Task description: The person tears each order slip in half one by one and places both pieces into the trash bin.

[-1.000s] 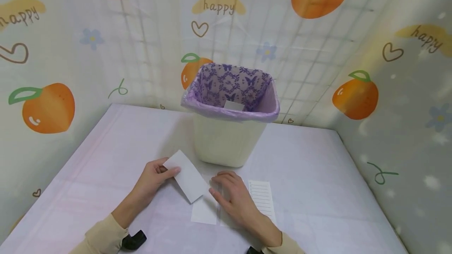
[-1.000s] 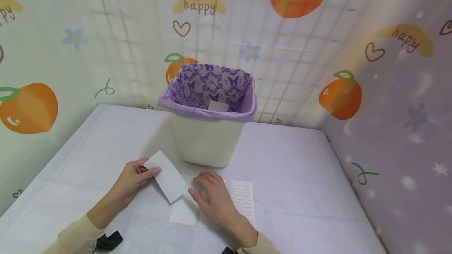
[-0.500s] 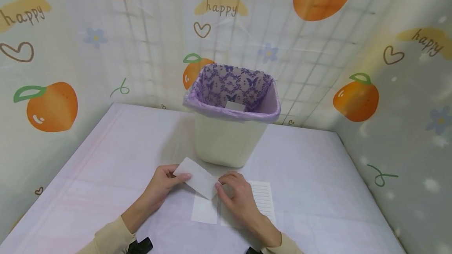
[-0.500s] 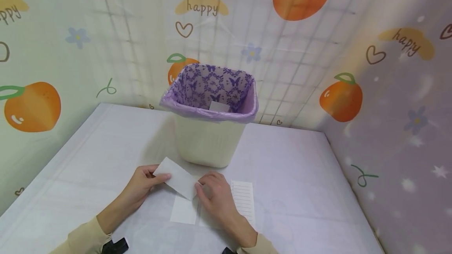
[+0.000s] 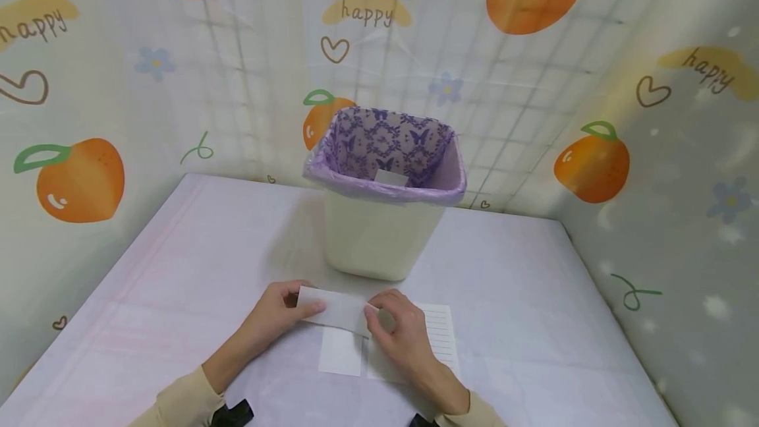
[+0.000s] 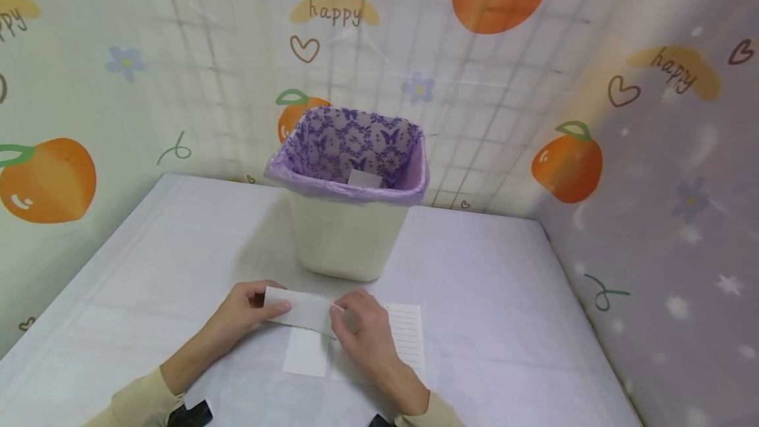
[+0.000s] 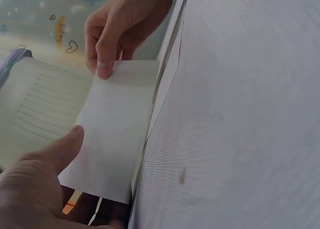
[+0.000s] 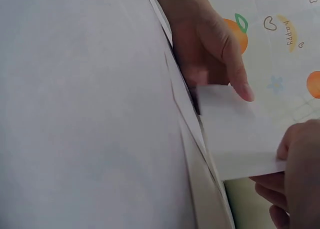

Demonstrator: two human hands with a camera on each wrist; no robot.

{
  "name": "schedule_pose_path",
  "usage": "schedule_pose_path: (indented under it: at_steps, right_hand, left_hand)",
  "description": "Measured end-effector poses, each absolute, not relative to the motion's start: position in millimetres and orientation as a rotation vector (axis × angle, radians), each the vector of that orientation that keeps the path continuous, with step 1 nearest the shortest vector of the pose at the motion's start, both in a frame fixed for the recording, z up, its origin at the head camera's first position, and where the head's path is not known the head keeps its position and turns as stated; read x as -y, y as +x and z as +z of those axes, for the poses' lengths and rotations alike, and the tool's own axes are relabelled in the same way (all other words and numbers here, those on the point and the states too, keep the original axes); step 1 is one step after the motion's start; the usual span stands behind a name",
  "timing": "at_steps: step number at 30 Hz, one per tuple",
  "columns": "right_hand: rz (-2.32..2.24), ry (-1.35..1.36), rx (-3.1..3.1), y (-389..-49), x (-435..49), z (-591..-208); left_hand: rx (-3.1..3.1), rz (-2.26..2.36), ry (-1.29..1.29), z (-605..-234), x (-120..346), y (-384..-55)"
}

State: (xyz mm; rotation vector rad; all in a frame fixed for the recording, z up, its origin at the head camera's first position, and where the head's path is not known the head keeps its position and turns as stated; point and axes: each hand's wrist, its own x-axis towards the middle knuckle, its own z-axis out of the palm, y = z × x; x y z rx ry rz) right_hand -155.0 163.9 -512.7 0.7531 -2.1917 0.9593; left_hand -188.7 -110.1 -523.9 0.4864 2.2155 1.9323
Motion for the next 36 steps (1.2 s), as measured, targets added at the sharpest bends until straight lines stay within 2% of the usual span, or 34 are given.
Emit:
schedule_pose_path:
  at_steps: [14,23,29,36]
  right_hand:
    - [1.092,0.793,2.228,-145.4,-168.9,-500.2]
    - [1.171,0.749,2.264,-136.6,-169.9,-488.0]
    - [1.199,0.649,2.311,-131.0,-171.1,-475.3]
    - [1.180,0.669,2.312,-131.8,-176.0,-464.7]
  left_hand:
    - [-2.125,2.076,0.617,-516.5,83.1,-177.3]
    - [-2.280,2.048,0.726,-507.6,66.1,-172.4]
    - [-2.217,2.107,0.738,-501.2,54.9,-170.5]
    - [-2.257,2.054,0.724,-490.1,48.3,-168.0]
